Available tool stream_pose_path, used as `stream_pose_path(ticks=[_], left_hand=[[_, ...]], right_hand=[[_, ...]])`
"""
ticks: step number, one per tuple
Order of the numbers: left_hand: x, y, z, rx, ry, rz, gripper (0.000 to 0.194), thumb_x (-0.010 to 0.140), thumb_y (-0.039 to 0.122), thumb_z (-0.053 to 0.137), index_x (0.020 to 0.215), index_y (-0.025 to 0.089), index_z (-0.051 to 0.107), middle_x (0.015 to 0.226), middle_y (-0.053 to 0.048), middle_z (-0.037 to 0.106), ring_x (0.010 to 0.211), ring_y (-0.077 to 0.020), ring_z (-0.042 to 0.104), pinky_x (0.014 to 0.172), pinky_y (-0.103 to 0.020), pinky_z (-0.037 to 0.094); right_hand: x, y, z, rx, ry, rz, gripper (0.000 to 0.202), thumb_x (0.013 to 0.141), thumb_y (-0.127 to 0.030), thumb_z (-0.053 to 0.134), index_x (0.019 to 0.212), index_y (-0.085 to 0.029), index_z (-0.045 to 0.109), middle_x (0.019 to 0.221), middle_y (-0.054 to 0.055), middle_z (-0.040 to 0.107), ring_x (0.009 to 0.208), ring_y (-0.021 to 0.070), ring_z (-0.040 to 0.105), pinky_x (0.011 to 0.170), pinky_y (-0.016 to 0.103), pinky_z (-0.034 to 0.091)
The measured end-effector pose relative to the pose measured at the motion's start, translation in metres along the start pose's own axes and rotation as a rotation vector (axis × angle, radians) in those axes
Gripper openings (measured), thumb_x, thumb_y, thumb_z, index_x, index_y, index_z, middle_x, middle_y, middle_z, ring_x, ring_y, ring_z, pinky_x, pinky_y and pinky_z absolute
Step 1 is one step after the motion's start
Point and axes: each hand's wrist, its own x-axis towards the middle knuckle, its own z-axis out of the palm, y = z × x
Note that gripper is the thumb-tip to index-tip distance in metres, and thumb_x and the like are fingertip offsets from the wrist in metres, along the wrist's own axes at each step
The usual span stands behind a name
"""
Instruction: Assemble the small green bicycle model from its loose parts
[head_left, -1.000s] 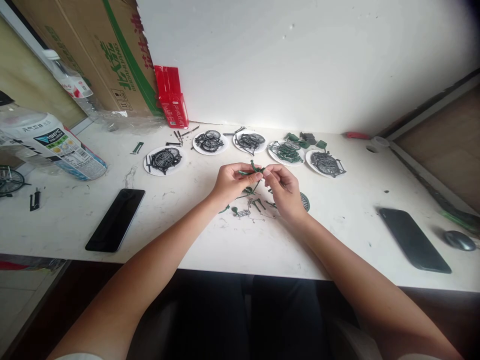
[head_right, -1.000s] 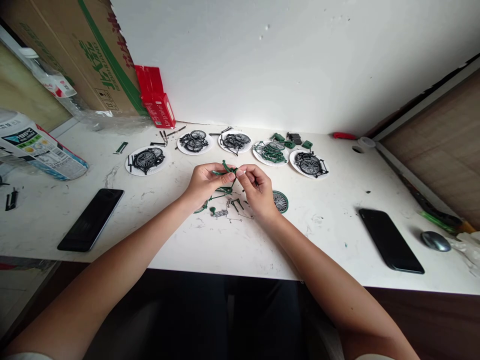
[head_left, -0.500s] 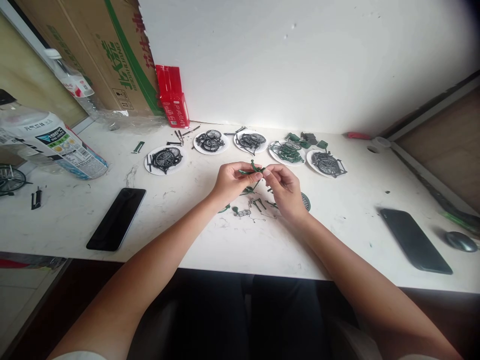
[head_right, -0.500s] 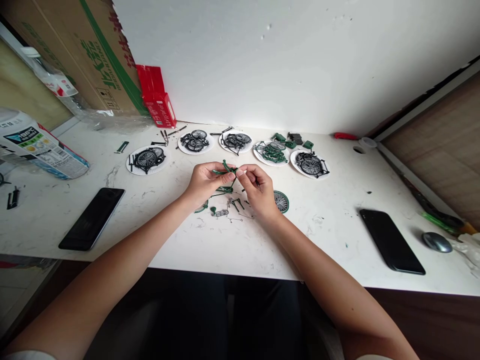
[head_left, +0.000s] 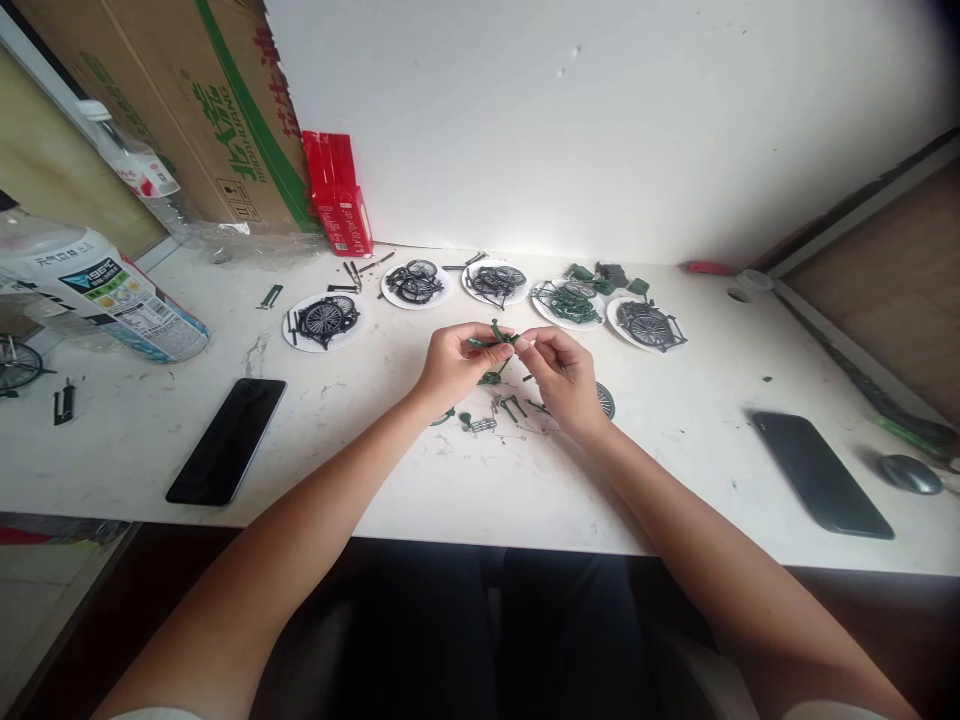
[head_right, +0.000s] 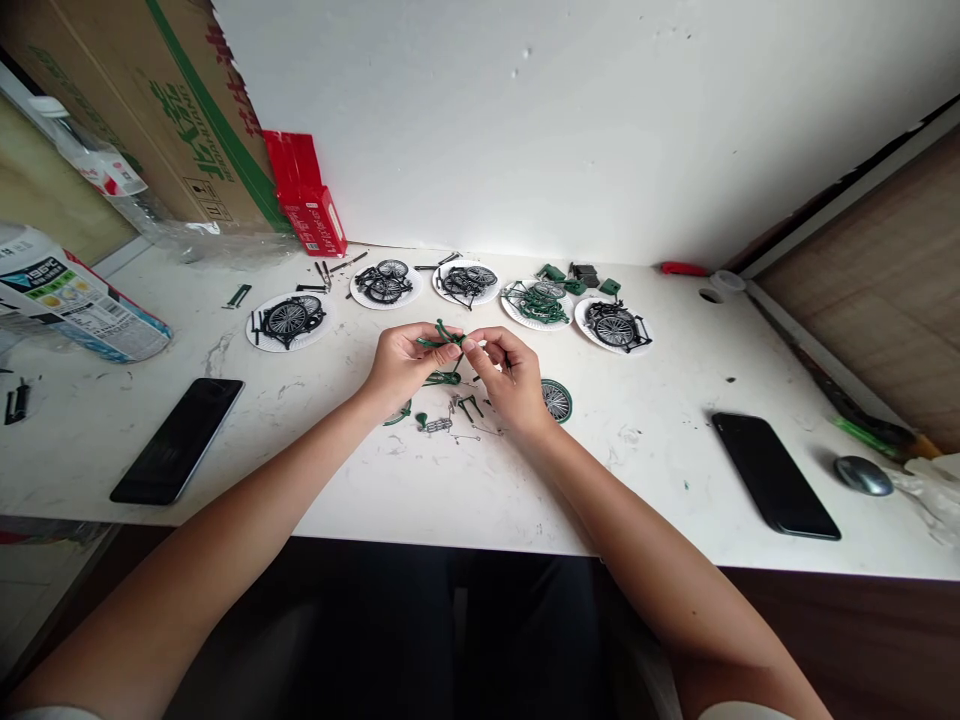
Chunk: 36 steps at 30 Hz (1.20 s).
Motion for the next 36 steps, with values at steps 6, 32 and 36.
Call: stream_pose_path(ticks=[6,32,36], left_hand=[[0.0005,0.0043,-0.0020,0.051,0.003,0.036,0.045,0.076,0.050,0.095,0.106,0.017,0.085,0.103,-0.010,0.082,0.077,-0.0176,0.070,0.072,-0.031,0.058],[0.0022,0.0066,-0.0034,0.117,-0.006,0.049,0.033,0.076,0.040,0.094,0.098,0.017,0.086,0.102,-0.011,0.082,0.090,-0.0228,0.075,0.080,-0.034,0.061],[0.0031,0.0018,-0.0057,0.121,-0.009,0.036,0.036,0.075,0.041,0.094,0.101,0.017,0.085,0.103,-0.010,0.082,0.088,-0.0219,0.074,0.079,-0.033,0.060]], right_hand=[[-0.0001,-0.0004,0.0001,0.111,-0.013,0.123,0.044,0.081,-0.065,0.088,0.094,-0.024,0.078,0.063,-0.005,0.042,0.062,0.0133,0.037,0.060,0.031,0.034],[0.0062,0.0069,-0.0022,0.388,-0.131,0.376,0.032,0.072,-0.048,0.091,0.089,-0.024,0.081,0.096,0.002,0.075,0.079,0.0139,0.056,0.070,0.029,0.049],[0.0062,0.0076,-0.0013,0.352,-0.139,0.353,0.036,0.075,-0.053,0.090,0.091,-0.023,0.078,0.090,0.000,0.070,0.069,0.0109,0.047,0.064,0.027,0.044]])
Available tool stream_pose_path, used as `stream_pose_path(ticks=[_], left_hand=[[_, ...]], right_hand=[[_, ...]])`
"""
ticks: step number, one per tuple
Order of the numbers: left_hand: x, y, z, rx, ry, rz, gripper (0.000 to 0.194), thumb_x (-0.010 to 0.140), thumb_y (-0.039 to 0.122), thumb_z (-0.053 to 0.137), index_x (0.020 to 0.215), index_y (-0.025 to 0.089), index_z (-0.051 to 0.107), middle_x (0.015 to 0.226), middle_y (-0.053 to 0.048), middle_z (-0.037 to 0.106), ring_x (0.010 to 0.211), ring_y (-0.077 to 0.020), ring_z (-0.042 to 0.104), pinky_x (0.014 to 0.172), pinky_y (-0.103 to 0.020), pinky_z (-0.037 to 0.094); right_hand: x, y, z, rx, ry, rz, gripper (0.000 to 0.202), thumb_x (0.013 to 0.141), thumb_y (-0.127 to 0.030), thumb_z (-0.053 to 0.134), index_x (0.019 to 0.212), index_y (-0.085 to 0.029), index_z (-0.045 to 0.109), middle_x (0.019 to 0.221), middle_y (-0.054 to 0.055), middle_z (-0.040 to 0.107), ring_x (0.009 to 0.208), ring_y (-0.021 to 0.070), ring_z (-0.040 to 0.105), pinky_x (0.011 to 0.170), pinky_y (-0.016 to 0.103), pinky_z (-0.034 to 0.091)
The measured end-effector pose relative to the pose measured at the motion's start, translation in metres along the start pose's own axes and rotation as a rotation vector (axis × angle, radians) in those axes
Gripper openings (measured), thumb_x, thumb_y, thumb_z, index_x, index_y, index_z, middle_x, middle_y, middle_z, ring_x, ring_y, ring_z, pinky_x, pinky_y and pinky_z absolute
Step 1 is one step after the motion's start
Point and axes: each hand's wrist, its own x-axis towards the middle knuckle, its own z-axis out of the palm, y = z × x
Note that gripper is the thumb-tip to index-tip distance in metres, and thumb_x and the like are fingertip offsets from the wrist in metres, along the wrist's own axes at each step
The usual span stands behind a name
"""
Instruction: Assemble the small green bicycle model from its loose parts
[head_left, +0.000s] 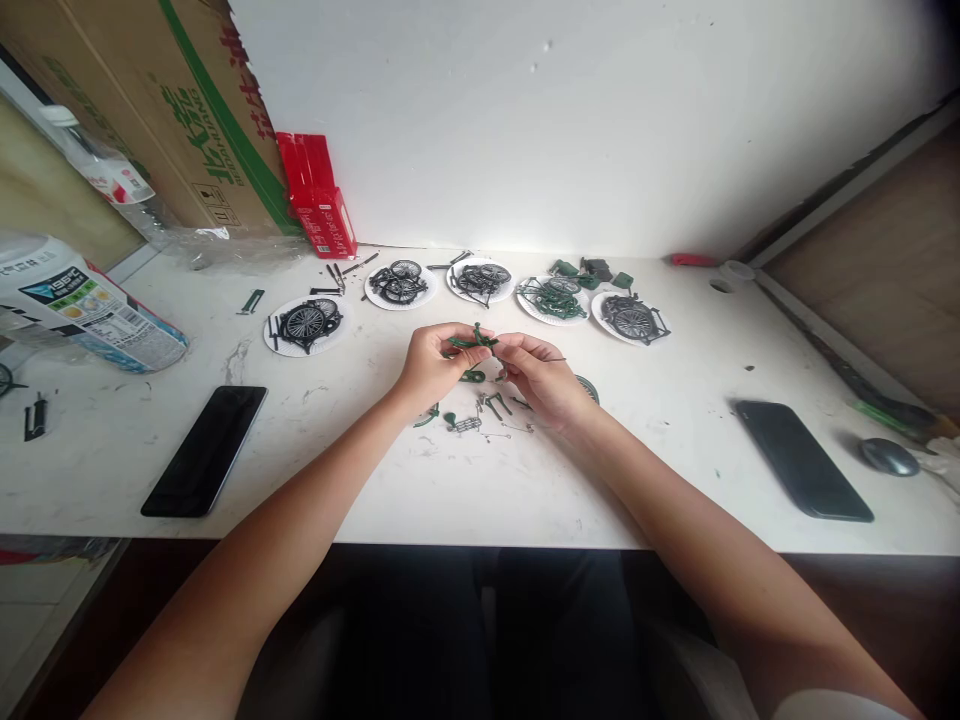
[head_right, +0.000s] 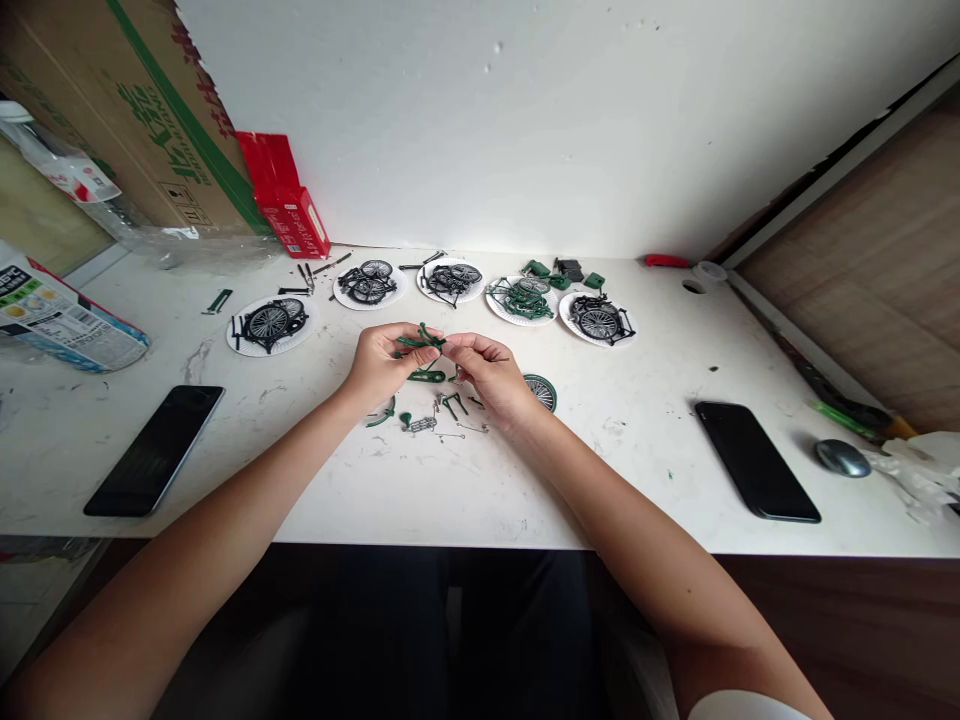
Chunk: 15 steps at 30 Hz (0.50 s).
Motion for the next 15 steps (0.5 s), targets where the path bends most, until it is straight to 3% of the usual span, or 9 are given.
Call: stream_pose_path(ticks=[3,7,9,12,15], left_hand=[[0.001,-0.001,-0.001,-0.036,0.003,-0.034,0.041,0.074,0.044,0.096,0.104,0.018,0.085,0.105,-0.010,0.082,0.086,-0.0207,0.073,0.079,-0.033,0.059],[0.003,-0.001,-0.003,-0.101,0.011,-0.064,0.045,0.073,0.048,0.097,0.105,0.018,0.084,0.104,-0.010,0.082,0.089,-0.0195,0.073,0.085,-0.033,0.057],[0.006,-0.001,-0.005,-0.128,0.012,-0.085,0.047,0.073,0.048,0.097,0.106,0.018,0.084,0.101,-0.009,0.081,0.089,-0.0190,0.074,0.086,-0.032,0.056],[0.010,0.000,-0.011,-0.172,0.013,-0.146,0.048,0.072,0.048,0.098,0.107,0.019,0.083,0.101,-0.009,0.081,0.090,-0.0197,0.076,0.081,-0.031,0.053],[0.015,0.006,-0.021,-0.238,-0.039,-0.230,0.046,0.075,0.047,0.096,0.106,0.017,0.082,0.111,-0.013,0.081,0.095,-0.0229,0.080,0.077,-0.028,0.051]], right_hand=[[0.000,-0.001,0.001,-0.003,0.014,-0.027,0.044,0.078,-0.064,0.086,0.092,-0.024,0.073,0.075,-0.003,0.056,0.063,0.0111,0.041,0.057,0.027,0.039],[0.002,-0.005,-0.002,-0.020,0.018,-0.052,0.057,0.089,-0.082,0.066,0.099,-0.026,0.067,0.062,-0.007,0.034,0.054,0.0127,0.030,0.049,0.028,0.025],[0.004,-0.006,-0.004,-0.073,0.042,-0.071,0.060,0.091,-0.085,0.061,0.098,-0.026,0.064,0.061,-0.007,0.034,0.052,0.0124,0.028,0.048,0.029,0.021],[0.007,-0.002,-0.011,-0.206,0.140,-0.096,0.056,0.089,-0.080,0.070,0.097,-0.027,0.056,0.060,-0.009,0.035,0.051,0.0113,0.026,0.049,0.029,0.021],[0.009,0.004,-0.018,-0.320,0.168,-0.184,0.053,0.095,-0.075,0.067,0.113,-0.029,0.050,0.068,-0.008,0.042,0.054,0.0122,0.032,0.051,0.028,0.027]])
